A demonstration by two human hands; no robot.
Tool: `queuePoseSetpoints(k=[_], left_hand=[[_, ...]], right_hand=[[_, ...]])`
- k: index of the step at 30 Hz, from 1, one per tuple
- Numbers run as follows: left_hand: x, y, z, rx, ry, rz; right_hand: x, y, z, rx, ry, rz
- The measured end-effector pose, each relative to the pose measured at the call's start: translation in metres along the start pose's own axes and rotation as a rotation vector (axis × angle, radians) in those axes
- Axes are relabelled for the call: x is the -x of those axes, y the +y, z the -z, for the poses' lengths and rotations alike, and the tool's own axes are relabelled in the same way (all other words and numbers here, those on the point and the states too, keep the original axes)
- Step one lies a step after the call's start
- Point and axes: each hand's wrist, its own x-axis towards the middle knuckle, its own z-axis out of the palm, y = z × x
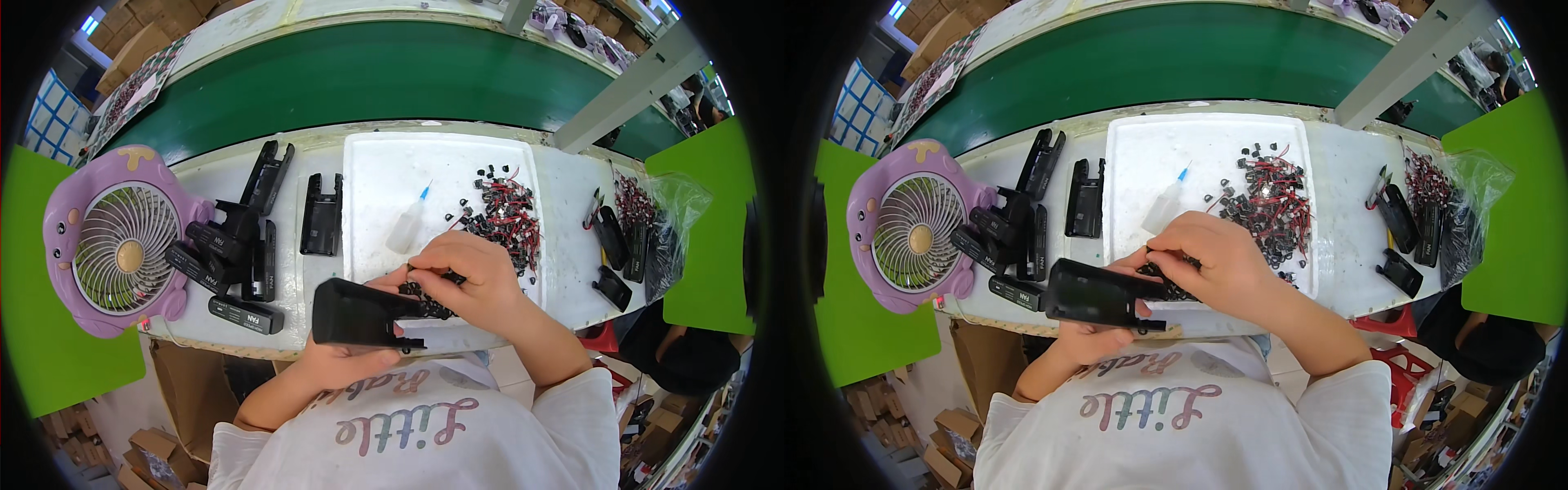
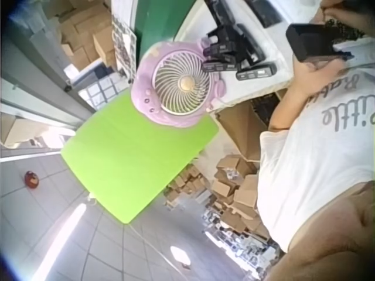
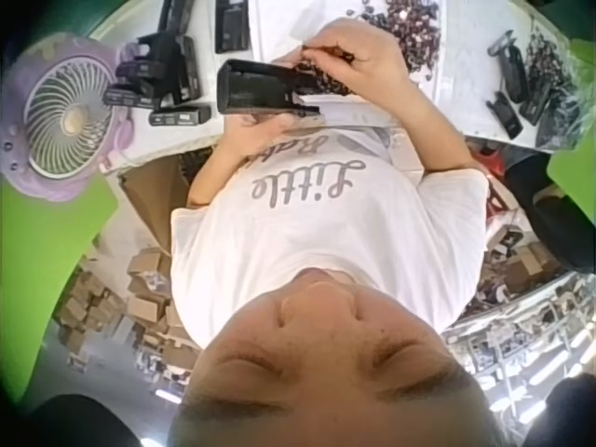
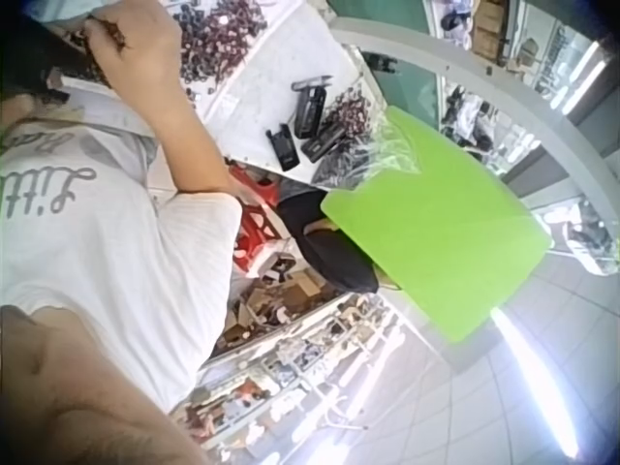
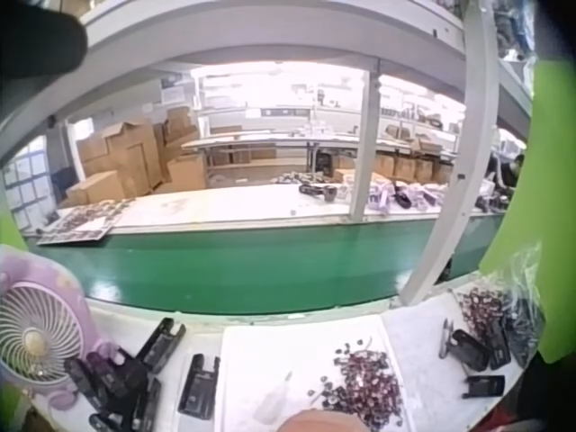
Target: The person assembles fan housings by applying glue from a bottle and pressing small black components into the plastic shells by hand. They handle the housings one at a time, occasionally moving completed units aside and picking up new ones from the work surface.
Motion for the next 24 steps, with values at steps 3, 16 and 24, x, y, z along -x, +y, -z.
queuePoseSetpoints(k=[3,16,24], left_hand=[[0.001,0.005,-0.009,0.315,0.263,0.084],[-0.010,0.012,-0.008,-0.422,0.216,-0.063],[-0.013,0.015,-0.015,-0.548,0.281,-0.097]], right_hand=[[-0.005,-0.003,0.006,0.044,-0.005,0.106],[-0.007,-0.006,-0.001,0.081,-0.067,0.290],[-0.004,-0.002,-0.006,0.040,-0.082,0.193]])
